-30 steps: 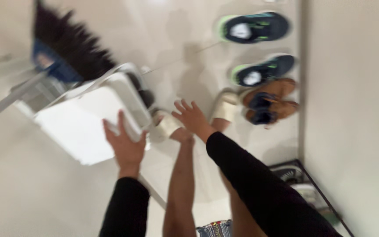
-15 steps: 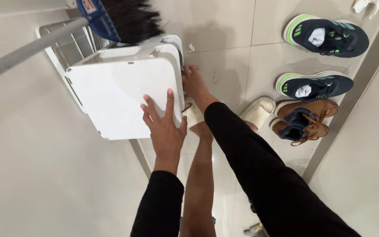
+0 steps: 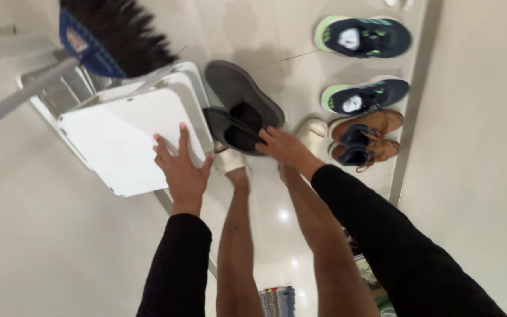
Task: The person disassembles a white plastic stool by removing its legs and frame components. They place the parts on the floor and a nearby brown stool, handling the pieces one at a time without using tools.
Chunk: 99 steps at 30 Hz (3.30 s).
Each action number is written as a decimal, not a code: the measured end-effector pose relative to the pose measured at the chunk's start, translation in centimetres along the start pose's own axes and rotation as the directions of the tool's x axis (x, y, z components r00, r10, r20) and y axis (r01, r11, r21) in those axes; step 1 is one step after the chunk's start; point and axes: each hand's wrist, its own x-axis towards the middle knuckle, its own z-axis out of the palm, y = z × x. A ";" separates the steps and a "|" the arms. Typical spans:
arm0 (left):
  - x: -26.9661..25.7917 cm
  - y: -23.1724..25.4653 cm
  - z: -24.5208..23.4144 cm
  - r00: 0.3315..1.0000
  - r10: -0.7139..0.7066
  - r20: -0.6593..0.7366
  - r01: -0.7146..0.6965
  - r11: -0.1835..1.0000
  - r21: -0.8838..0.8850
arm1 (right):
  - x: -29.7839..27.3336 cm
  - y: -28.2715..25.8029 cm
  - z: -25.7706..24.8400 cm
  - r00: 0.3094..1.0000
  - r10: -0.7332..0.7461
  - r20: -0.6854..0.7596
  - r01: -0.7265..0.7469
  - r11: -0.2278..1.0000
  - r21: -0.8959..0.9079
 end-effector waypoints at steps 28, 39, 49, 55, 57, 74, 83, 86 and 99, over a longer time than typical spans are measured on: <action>-21.1 11.3 15.6 0.679 0.295 0.672 -0.424 0.905 0.032 | -31.6 -24.4 5.1 -0.224 0.956 0.190 -0.602 -0.289 0.744; -24.4 18.3 17.2 0.622 0.253 0.741 -0.549 0.816 0.183 | -44.5 -10.2 11.5 -0.183 0.946 0.268 -0.674 -0.319 0.666; -24.8 7.7 16.3 0.750 0.177 0.637 -0.201 0.979 -0.035 | -41.5 -12.7 8.7 0.041 0.938 0.344 -0.706 -0.217 0.674; -23.9 2.3 9.2 0.859 0.192 0.474 -0.154 0.981 -0.117 | -32.8 -16.7 4.5 0.228 0.798 0.558 -0.839 -0.130 0.528; -22.6 -0.1 6.4 0.890 0.150 0.431 -0.107 0.987 -0.123 | -27.6 -16.9 3.3 0.301 0.777 0.553 -0.823 -0.081 0.563; -18.7 -16.2 -11.2 0.958 -0.208 0.197 0.281 0.814 -0.508 | 12.5 -16.3 -6.7 0.623 0.718 0.309 -0.715 0.363 0.598; -18.3 -17.5 -11.4 0.820 -0.414 0.396 0.571 0.642 -0.511 | 20.3 -11.7 -1.6 0.542 0.713 0.446 -0.675 0.052 0.736; -20.7 -17.1 -9.7 0.801 -0.411 0.435 0.598 0.547 -0.586 | 18.1 -12.8 -2.9 0.609 0.591 0.529 -0.532 -0.190 0.825; -20.7 -2.7 -18.2 0.771 -0.419 0.479 0.635 0.451 -0.628 | 10.3 -6.9 -32.3 0.517 0.604 0.606 -0.611 -0.236 0.756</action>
